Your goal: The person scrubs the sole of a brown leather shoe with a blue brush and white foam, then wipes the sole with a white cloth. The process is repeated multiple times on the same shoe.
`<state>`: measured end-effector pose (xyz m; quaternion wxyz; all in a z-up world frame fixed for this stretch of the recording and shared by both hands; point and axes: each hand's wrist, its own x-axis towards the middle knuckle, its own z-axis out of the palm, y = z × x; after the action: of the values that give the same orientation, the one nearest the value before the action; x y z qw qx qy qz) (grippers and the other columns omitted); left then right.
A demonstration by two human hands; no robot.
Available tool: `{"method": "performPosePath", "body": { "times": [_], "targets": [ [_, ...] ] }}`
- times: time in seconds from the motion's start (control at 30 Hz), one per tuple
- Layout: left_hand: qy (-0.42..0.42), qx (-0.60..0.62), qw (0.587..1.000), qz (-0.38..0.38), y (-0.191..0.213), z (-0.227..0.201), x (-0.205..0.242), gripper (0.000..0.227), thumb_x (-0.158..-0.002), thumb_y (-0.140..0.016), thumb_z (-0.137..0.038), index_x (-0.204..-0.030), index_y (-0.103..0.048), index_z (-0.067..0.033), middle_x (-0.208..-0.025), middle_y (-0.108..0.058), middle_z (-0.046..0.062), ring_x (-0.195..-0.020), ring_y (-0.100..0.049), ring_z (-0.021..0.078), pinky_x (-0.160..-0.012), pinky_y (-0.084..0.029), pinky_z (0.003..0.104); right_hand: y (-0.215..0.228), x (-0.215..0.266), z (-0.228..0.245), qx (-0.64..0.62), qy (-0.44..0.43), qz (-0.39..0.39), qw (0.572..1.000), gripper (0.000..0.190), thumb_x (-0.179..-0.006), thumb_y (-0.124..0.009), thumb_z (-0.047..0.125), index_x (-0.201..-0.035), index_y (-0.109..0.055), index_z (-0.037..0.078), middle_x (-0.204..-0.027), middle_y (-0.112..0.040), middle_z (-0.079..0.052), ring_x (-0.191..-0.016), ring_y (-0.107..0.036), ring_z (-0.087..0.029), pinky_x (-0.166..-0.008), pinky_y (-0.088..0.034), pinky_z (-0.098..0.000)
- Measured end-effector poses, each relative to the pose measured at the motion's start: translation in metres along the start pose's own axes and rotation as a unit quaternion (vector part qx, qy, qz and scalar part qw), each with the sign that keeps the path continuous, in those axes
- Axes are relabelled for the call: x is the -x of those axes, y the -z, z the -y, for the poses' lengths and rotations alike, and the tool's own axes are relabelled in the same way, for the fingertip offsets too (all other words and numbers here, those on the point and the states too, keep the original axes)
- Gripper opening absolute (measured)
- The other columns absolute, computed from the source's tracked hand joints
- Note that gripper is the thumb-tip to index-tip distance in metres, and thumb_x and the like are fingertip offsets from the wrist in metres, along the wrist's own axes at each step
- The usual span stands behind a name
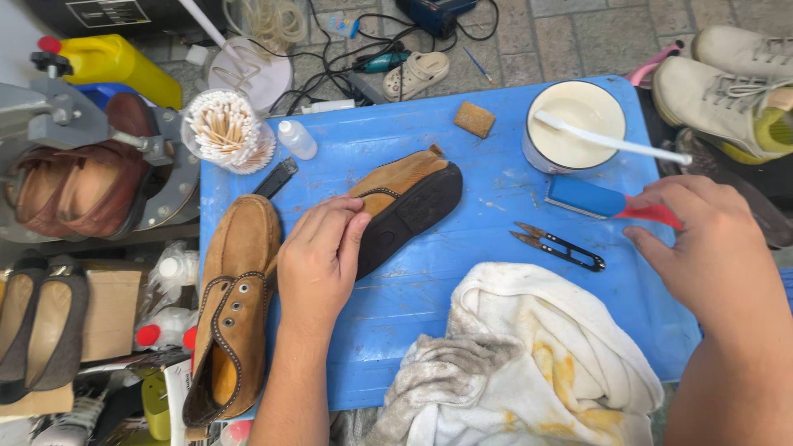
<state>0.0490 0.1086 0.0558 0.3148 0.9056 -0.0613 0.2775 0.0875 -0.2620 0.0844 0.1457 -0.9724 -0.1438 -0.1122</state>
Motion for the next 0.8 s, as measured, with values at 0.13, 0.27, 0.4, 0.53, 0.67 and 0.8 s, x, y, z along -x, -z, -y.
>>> {"method": "performPosePath", "body": {
  "times": [0.13,0.27,0.4,0.53,0.67,0.8],
  "targets": [
    [-0.04,0.03,0.999,-0.002,-0.004,-0.003,0.004,0.01,-0.098,-0.07,-0.009,-0.094,-0.068,-0.0002,-0.104,-0.072,0.01,-0.106,-0.071,0.0301,-0.093,-0.054,0.039,-0.007,0.008,-0.02,-0.014,-0.025,0.035,0.999,0.035,-0.07,-0.084,0.009,-0.102,-0.071,0.006,-0.11,-0.07,-0.012,-0.104,-0.064,-0.035,-0.093,-0.052,-0.0444],
    [-0.042,-0.01,0.998,0.04,-0.01,-0.005,0.005,0.018,-0.092,-0.076,-0.018,-0.099,-0.066,-0.0044,-0.115,-0.071,0.008,-0.111,-0.067,0.0303,-0.095,-0.049,0.042,-0.013,0.002,-0.024,-0.025,0.013,0.004,1.0,0.042,-0.066,-0.084,0.009,-0.105,-0.071,0.006,-0.121,-0.068,-0.016,-0.113,-0.063,-0.037,-0.096,-0.051,-0.0444],
    [-0.06,-0.086,0.992,0.074,-0.012,-0.011,0.004,0.056,-0.075,-0.085,-0.029,-0.121,-0.063,-0.0065,-0.129,-0.063,0.01,-0.121,-0.058,0.033,-0.105,-0.042,0.05,-0.023,-0.006,-0.017,-0.047,-0.002,0.024,0.999,0.038,-0.072,-0.08,0.007,-0.109,-0.07,0.005,-0.113,-0.071,-0.013,-0.108,-0.066,-0.036,-0.093,-0.052,-0.0439],
    [-0.035,-0.129,0.985,0.11,-0.016,-0.015,0.001,0.078,-0.062,-0.089,-0.029,-0.13,-0.059,-0.008,-0.137,-0.058,0.01,-0.127,-0.054,0.0312,-0.107,-0.037,0.053,-0.022,-0.009,-0.005,-0.042,-0.03,0.062,0.997,0.035,-0.072,-0.075,0.003,-0.107,-0.07,0.004,-0.108,-0.071,-0.014,-0.101,-0.068,-0.035,-0.087,-0.054,-0.0432],
    [-0.019,-0.13,0.984,0.119,-0.016,-0.014,0.0,0.086,-0.053,-0.091,-0.031,-0.129,-0.058,-0.0089,-0.14,-0.057,0.01,-0.127,-0.053,0.0311,-0.104,-0.036,0.052,0.009,-0.008,0.01,-0.046,-0.048,0.091,0.994,0.038,-0.068,-0.077,0.004,-0.105,-0.07,0.004,-0.101,-0.07,-0.015,-0.092,-0.069,-0.034,-0.081,-0.055,-0.0415],
    [-0.021,-0.147,0.984,0.101,-0.02,-0.01,0.003,0.079,-0.06,-0.09,-0.027,-0.131,-0.059,-0.0111,-0.14,-0.061,0.008,-0.128,-0.055,0.0292,-0.101,-0.039,0.049,0.039,-0.017,0.019,-0.087,-0.038,0.039,0.995,0.039,-0.069,-0.076,0.004,-0.108,-0.071,0.004,-0.102,-0.07,-0.016,-0.09,-0.069,-0.033,-0.079,-0.055,-0.04]
  ]
}}
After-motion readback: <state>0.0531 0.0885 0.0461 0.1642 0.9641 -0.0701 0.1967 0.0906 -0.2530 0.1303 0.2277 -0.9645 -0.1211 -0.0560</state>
